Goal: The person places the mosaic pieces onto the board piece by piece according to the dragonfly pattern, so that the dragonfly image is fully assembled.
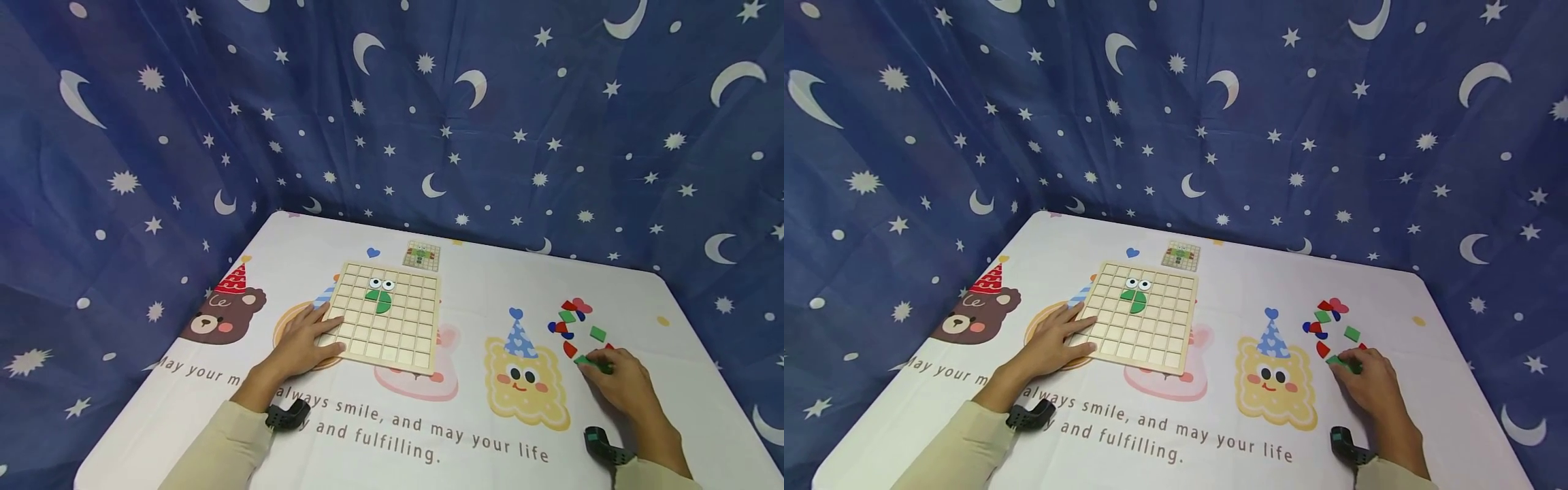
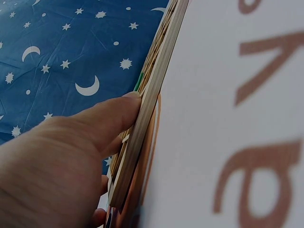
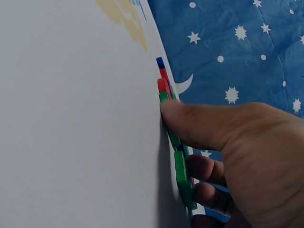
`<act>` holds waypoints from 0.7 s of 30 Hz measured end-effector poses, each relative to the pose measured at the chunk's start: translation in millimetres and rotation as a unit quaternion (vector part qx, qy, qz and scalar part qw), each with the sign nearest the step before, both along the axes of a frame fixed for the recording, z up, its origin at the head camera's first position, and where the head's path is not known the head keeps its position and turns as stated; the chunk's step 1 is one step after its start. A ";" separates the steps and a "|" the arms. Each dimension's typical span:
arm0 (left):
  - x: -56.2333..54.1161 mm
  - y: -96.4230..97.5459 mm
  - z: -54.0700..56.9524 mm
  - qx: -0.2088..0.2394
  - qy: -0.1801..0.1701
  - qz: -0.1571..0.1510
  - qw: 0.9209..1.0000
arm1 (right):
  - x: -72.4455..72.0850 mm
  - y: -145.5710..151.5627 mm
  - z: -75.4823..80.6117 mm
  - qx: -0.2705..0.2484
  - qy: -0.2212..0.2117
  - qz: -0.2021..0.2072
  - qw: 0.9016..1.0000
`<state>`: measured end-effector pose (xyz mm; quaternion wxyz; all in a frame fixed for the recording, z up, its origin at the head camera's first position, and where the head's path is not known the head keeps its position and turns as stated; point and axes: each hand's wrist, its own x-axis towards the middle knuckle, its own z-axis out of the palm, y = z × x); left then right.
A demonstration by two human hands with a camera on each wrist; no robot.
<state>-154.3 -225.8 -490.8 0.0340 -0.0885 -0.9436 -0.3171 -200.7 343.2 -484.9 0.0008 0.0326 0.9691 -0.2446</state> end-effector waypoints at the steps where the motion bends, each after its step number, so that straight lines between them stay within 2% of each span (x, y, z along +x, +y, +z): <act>1: 0.2 -0.1 0.1 -0.001 -0.001 0.001 1.000 | -0.4 -0.6 0.2 0.000 -0.003 -0.005 1.000; 4: 0.4 0.2 0.7 -0.004 -0.003 0.001 1.000 | -0.3 -2.5 0.2 0.002 -0.004 -0.015 1.000; 10: 0.3 0.5 1.9 -0.003 0.000 0.000 1.000 | 3.8 -3.3 0.9 0.015 0.009 0.032 0.999; 13: 0.1 0.5 2.2 -0.002 0.001 0.000 1.000 | 3.7 -2.5 2.1 0.021 0.002 0.045 0.999; 17: 0.1 0.3 1.7 -0.003 0.000 0.000 1.000 | 0.9 -1.4 3.3 0.023 -0.014 0.044 0.999; 21: 0.3 0.5 2.0 -0.002 -0.003 0.000 1.000 | -0.5 -1.7 3.2 0.018 -0.026 0.025 0.999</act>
